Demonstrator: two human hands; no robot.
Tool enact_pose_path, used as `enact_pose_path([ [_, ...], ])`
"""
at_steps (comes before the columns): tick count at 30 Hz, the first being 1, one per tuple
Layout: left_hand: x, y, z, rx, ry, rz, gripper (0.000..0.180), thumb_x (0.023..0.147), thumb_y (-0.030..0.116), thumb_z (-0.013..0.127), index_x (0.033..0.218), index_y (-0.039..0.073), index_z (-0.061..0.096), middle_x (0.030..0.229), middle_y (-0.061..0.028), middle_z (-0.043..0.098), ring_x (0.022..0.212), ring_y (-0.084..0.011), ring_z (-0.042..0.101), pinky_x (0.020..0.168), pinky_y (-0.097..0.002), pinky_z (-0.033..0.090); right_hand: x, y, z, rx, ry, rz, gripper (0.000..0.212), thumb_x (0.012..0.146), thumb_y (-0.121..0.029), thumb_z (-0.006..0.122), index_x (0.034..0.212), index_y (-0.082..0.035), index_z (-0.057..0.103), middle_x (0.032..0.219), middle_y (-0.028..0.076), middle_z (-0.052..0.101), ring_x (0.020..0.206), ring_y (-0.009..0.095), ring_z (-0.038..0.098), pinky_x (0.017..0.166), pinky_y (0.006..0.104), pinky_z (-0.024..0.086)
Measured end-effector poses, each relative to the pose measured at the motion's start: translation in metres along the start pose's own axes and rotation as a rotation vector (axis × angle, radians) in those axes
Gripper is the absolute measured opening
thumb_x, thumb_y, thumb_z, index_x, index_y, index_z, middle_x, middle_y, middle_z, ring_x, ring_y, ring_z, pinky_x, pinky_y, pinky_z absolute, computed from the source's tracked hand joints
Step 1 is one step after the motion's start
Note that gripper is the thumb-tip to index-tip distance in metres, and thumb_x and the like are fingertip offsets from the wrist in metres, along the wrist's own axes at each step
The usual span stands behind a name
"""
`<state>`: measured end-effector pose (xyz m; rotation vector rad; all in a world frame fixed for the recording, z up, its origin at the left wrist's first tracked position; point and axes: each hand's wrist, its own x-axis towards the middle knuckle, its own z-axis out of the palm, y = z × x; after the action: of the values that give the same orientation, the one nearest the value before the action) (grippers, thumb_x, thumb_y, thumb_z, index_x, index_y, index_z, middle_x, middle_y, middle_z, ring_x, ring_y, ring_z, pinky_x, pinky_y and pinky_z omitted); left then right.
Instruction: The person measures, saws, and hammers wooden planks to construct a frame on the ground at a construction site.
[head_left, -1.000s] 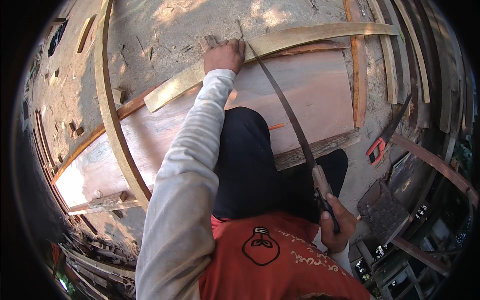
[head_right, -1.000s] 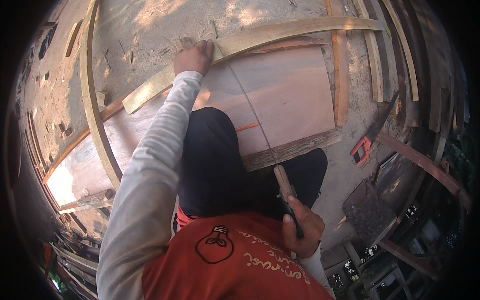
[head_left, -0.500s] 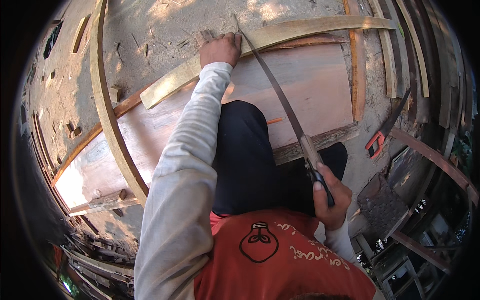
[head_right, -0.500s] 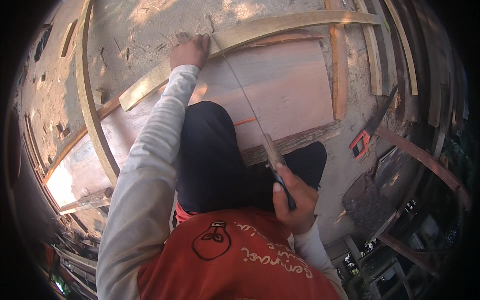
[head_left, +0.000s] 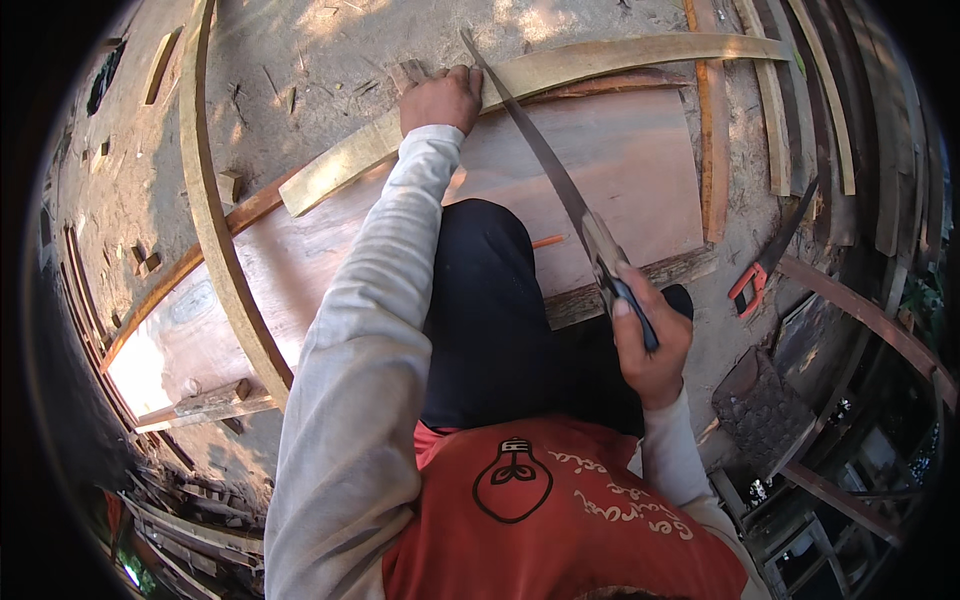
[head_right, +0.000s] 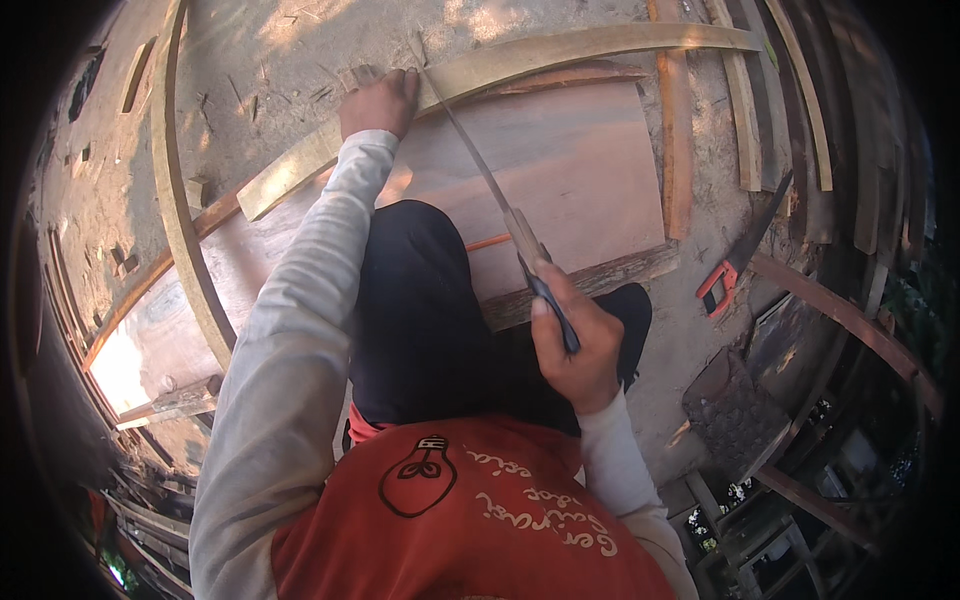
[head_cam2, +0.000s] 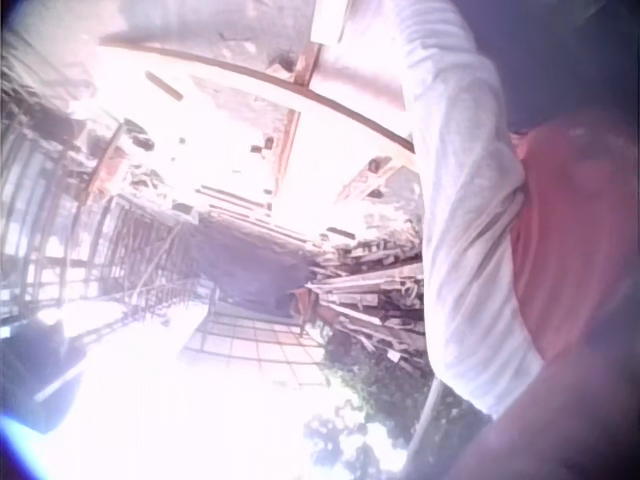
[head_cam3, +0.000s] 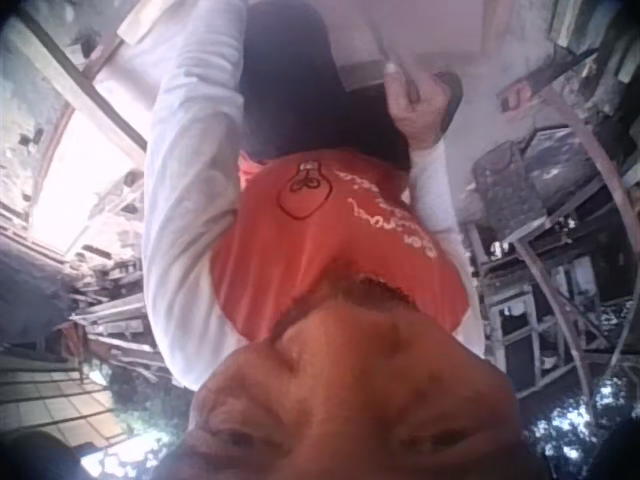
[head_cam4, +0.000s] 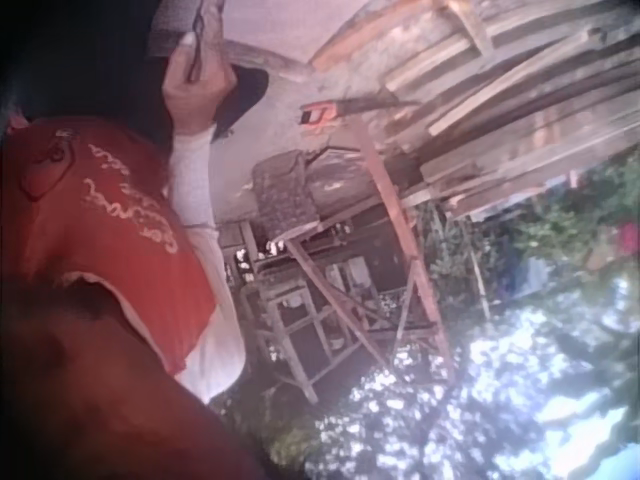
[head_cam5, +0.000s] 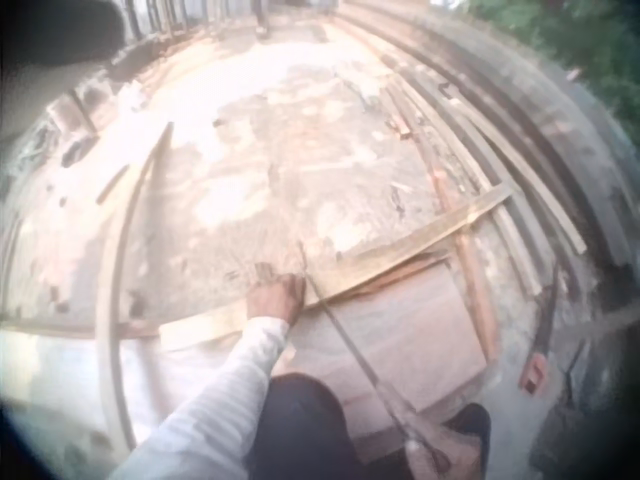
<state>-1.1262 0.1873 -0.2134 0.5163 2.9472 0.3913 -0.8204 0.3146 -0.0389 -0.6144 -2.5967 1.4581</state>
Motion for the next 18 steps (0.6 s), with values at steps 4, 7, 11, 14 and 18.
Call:
enact_pose_path([
  [4, -0.007, 0.022, 0.002, -0.003, -0.088, -0.013, 0.047, 0.102, 0.048, 0.041, 0.102, 0.013, 0.073, 0.097, -0.0132, 0.075, 0.091, -0.0332, 0.072, 0.087, -0.0475, 0.054, 0.097, -0.005, 0.051, 0.109, 0.048, -0.068, 0.032, 0.092, -0.009, 0.065, 0.121, 0.004, 0.066, 0.091, 0.024, 0.072, 0.078, 0.026, 0.073, 0.069, 0.0325, 0.054],
  [7, 0.005, -0.012, -0.006, 0.024, -0.093, -0.09, 0.047, 0.102, 0.049, 0.041, 0.104, 0.014, 0.073, 0.099, -0.0132, 0.075, 0.092, -0.0328, 0.073, 0.087, -0.0475, 0.055, 0.012, -0.015, 0.013, 0.041, -0.043, 0.072, 0.032, 0.092, -0.006, 0.062, 0.122, 0.007, 0.065, 0.101, 0.024, 0.073, 0.089, 0.025, 0.075, 0.078, 0.0319, 0.056],
  [11, -0.004, 0.005, 0.008, 0.031, -0.086, -0.024, 0.046, 0.102, 0.048, 0.041, 0.103, 0.015, 0.073, 0.095, -0.0145, 0.075, 0.09, -0.0353, 0.072, 0.085, -0.0473, 0.055, -0.066, -0.018, -0.038, -0.01, -0.059, 0.0, 0.034, 0.091, 0.001, 0.056, 0.122, 0.013, 0.062, 0.106, 0.028, 0.072, 0.098, 0.033, 0.074, 0.087, 0.035, 0.057],
  [14, 0.005, 0.006, -0.003, -0.009, -0.075, -0.031, 0.046, 0.103, 0.047, 0.04, 0.102, 0.014, 0.073, 0.095, -0.0156, 0.075, 0.088, -0.0356, 0.072, 0.083, -0.048, 0.055, 0.013, 0.006, 0.017, -0.071, 0.044, -0.16, 0.031, 0.091, -0.003, 0.06, 0.121, 0.005, 0.066, 0.101, 0.023, 0.073, 0.087, 0.031, 0.075, 0.078, 0.035, 0.058],
  [18, 0.023, 0.009, -0.012, -0.036, -0.065, -0.018, 0.049, 0.102, 0.047, 0.036, 0.104, 0.014, 0.072, 0.098, -0.0176, 0.074, 0.091, -0.0365, 0.072, 0.083, -0.0494, 0.055, 0.097, -0.008, 0.046, 0.115, 0.015, -0.036, 0.031, 0.092, -0.005, 0.062, 0.122, 0.001, 0.066, 0.096, 0.022, 0.073, 0.079, 0.029, 0.074, 0.074, 0.0339, 0.057],
])
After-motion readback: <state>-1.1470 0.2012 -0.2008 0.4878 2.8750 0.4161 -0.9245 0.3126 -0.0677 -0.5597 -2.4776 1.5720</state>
